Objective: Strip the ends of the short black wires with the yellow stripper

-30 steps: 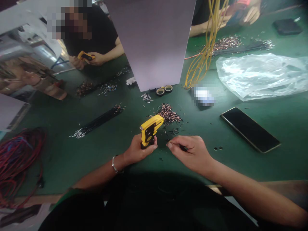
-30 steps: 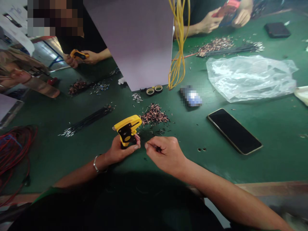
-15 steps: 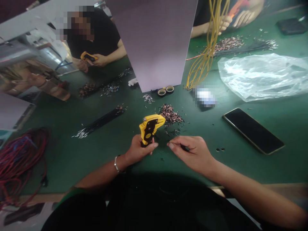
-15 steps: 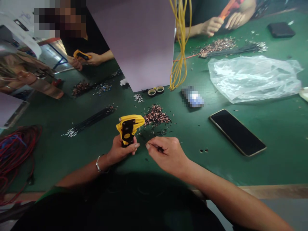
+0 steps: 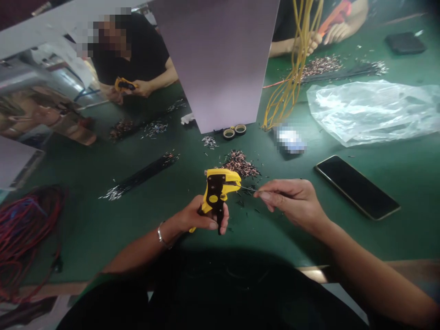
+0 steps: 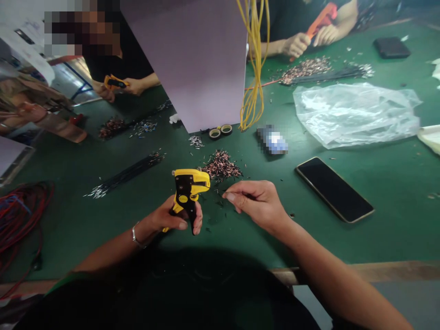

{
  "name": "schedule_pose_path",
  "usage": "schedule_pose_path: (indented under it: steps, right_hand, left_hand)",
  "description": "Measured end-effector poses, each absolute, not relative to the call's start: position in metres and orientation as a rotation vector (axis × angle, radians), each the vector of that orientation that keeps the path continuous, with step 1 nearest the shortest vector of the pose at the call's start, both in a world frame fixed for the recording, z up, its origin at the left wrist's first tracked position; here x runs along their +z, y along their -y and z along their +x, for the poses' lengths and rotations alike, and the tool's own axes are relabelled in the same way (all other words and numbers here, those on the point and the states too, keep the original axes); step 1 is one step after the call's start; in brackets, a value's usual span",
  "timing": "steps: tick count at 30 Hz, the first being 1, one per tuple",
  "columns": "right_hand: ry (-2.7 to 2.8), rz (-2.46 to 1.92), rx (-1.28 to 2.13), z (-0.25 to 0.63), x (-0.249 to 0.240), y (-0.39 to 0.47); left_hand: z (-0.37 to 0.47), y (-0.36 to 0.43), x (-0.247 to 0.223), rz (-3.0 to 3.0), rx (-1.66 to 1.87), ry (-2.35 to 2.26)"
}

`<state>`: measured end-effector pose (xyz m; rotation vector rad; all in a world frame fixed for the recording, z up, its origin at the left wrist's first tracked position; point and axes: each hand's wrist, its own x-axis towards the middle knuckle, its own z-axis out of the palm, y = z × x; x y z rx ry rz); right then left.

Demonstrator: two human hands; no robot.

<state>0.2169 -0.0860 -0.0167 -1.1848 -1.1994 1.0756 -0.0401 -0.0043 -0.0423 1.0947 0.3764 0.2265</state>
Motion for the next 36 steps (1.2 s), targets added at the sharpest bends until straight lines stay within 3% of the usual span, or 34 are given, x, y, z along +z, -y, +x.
schedule_pose_path:
  steps: [36]
  right_hand:
    - [1.211, -1.141, 1.113, 0.2167, -0.0232, 0.0847]
  left_hand:
    - [-0.0427, 0.0072, -0.0472, 1.072, 0.173, -0.342]
